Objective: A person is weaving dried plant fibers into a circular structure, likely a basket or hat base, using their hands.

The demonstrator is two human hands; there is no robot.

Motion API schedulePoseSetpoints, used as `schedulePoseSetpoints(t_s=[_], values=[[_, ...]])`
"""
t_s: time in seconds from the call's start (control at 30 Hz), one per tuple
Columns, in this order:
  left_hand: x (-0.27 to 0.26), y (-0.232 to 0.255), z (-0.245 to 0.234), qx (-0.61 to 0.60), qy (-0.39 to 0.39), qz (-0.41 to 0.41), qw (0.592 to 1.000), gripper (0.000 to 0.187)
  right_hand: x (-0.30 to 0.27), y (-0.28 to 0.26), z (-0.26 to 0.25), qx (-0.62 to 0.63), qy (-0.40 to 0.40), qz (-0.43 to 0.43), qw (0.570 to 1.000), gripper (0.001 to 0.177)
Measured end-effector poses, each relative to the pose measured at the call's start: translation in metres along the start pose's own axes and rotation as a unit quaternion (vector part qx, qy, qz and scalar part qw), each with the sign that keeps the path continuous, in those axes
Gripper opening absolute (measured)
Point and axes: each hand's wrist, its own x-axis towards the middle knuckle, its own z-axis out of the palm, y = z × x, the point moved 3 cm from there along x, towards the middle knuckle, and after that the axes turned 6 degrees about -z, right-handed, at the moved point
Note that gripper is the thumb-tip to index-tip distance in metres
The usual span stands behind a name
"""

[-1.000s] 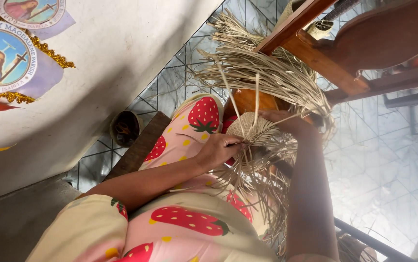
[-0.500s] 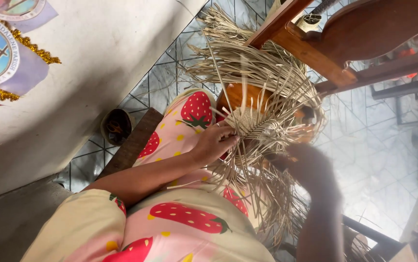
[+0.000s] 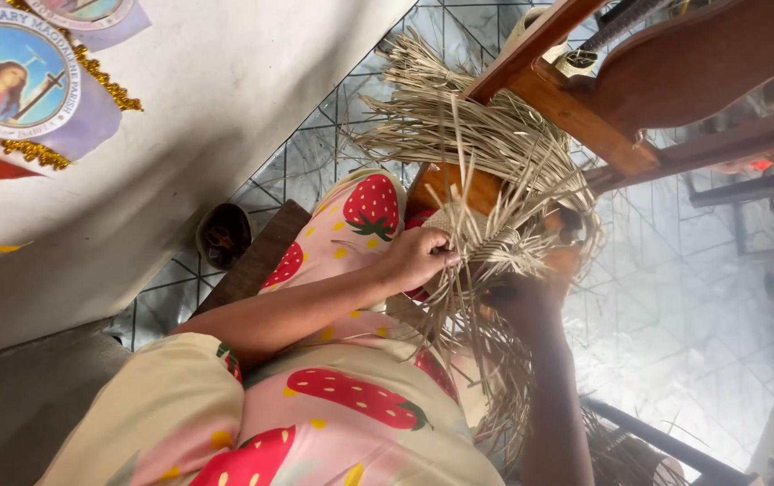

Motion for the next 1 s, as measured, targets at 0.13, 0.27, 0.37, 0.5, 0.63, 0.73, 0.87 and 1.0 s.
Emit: schedulePoseSetpoints(t_s=[0.13, 0.27, 0.37, 0.5, 0.63, 0.73, 0.87, 1.0], values=[[-0.007, -0.004, -0.007, -0.053, -0.001, -0.012, 0.999, 0.028, -0.029, -0.042, -0.026, -0.095, -0.027, -0.073, 0.992, 0.062], [-0.009, 0.001, -0.011, -0.113, 0.013, -0.007, 0.994, 0.017, -0.056, -0.050, -0.093, -0.113, -0.013, -0.021, 0.993, 0.069], [-0.010, 0.008, -0.011, -0.143, 0.004, -0.008, 0.990, 0.013, -0.069, -0.078, -0.120, -0.078, 0.084, -0.028, 0.993, 0.040], [-0.013, 0.011, -0.013, -0.156, 0.014, 0.006, 0.988, 0.012, -0.044, -0.080, -0.090, -0.055, 0.097, -0.165, 0.980, 0.018], [-0.006, 0.005, -0.010, -0.155, 0.025, 0.022, 0.987, 0.010, -0.039, -0.120, -0.077, -0.053, 0.083, -0.293, 0.951, 0.009], [-0.005, 0.008, -0.010, -0.146, 0.019, 0.022, 0.989, 0.010, -0.025, -0.129, -0.069, -0.039, 0.072, -0.293, 0.953, 0.009], [-0.005, 0.014, -0.014, -0.165, 0.024, 0.020, 0.986, 0.010, -0.015, -0.137, -0.069, -0.031, 0.067, -0.296, 0.952, 0.007], [-0.008, 0.022, -0.018, -0.178, 0.000, 0.000, 0.984, 0.012, -0.009, -0.138, -0.065, -0.030, 0.061, -0.331, 0.941, 0.008]])
